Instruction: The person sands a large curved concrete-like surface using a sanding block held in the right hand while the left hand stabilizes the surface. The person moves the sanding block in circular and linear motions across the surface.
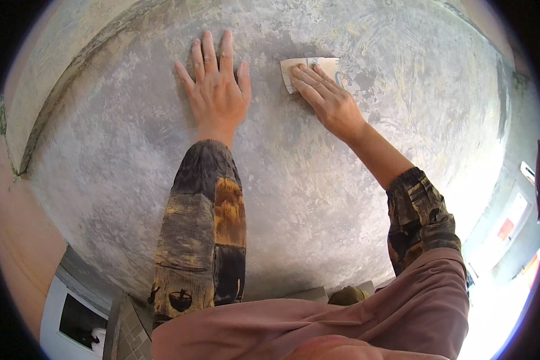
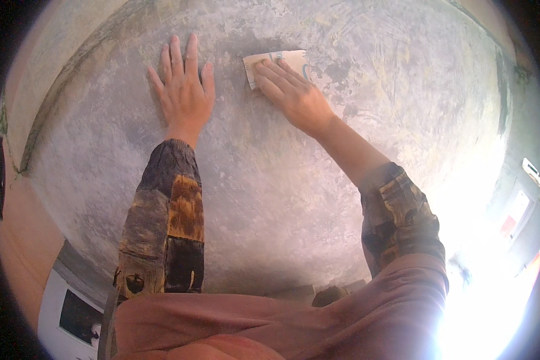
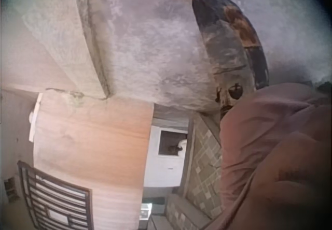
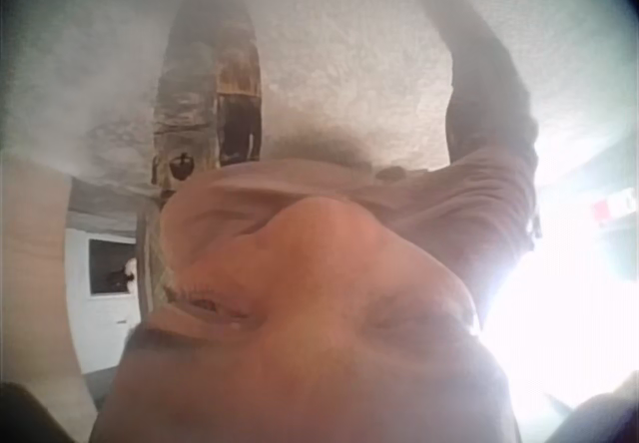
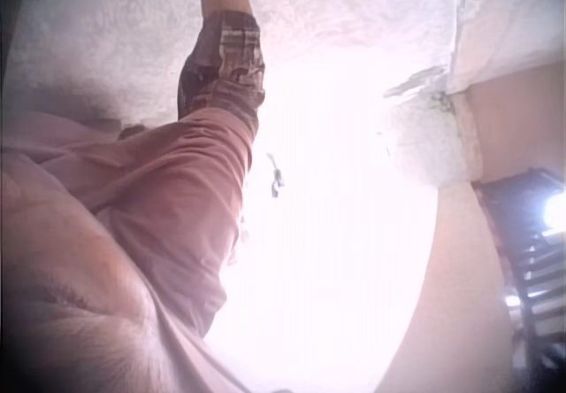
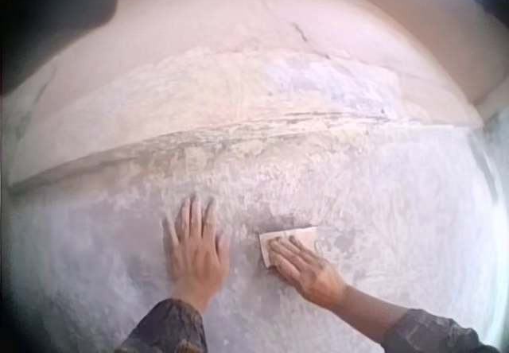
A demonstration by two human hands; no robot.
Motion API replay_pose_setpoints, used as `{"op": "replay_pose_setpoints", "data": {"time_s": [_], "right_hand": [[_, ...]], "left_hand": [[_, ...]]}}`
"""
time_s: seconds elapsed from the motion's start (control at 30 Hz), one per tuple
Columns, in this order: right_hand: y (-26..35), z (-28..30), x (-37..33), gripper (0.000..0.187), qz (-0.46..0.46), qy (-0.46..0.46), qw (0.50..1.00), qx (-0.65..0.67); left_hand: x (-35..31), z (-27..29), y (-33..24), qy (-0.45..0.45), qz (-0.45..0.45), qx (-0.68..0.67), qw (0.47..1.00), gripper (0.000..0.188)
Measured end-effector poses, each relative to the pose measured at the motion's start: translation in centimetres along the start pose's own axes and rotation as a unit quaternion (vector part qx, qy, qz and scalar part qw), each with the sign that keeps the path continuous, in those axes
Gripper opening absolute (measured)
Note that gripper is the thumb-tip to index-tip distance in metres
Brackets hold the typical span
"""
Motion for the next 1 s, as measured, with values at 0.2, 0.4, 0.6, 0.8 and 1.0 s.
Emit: {"op": "replay_pose_setpoints", "data": {"time_s": [0.2, 0.4, 0.6, 0.8, 1.0], "right_hand": [[-6.9, -0.6, 5.5, 0.041, -0.072, -0.07, 0.989, -0.106], [-10.2, -1.7, 8.6, 0.038, -0.158, -0.024, 0.986, -0.05], [-2.4, -0.2, 1.2, 0.043, -0.005, -0.032, 0.999, -0.043], [-2.8, 0.6, -1.4, 0.046, -0.01, 0.004, 0.999, -0.053], [-11.4, 0.1, 4.9, 0.034, -0.113, -0.054, 0.991, -0.045]], "left_hand": [[0.0, -0.1, 0.0, 0.001, 0.001, -0.003, 1.0, 0.059], [0.0, -0.2, 0.1, 0.013, 0.005, 0.027, 1.0, 0.059], [0.1, 0.0, 0.0, 0.004, 0.009, 0.016, 1.0, 0.059], [0.1, 0.0, 0.0, -0.004, 0.001, 0.012, 1.0, 0.059], [0.0, -0.3, 0.1, 0.003, -0.003, 0.022, 1.0, 0.06]]}}
Point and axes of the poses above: each hand's wrist, its own x-axis towards the middle knuckle, its own z-axis out of the back of the hand, y = z × x, the point moved 7 cm from there along x, towards the middle knuckle, and after that the axes turned 4 degrees about z, right-handed, at the moved point
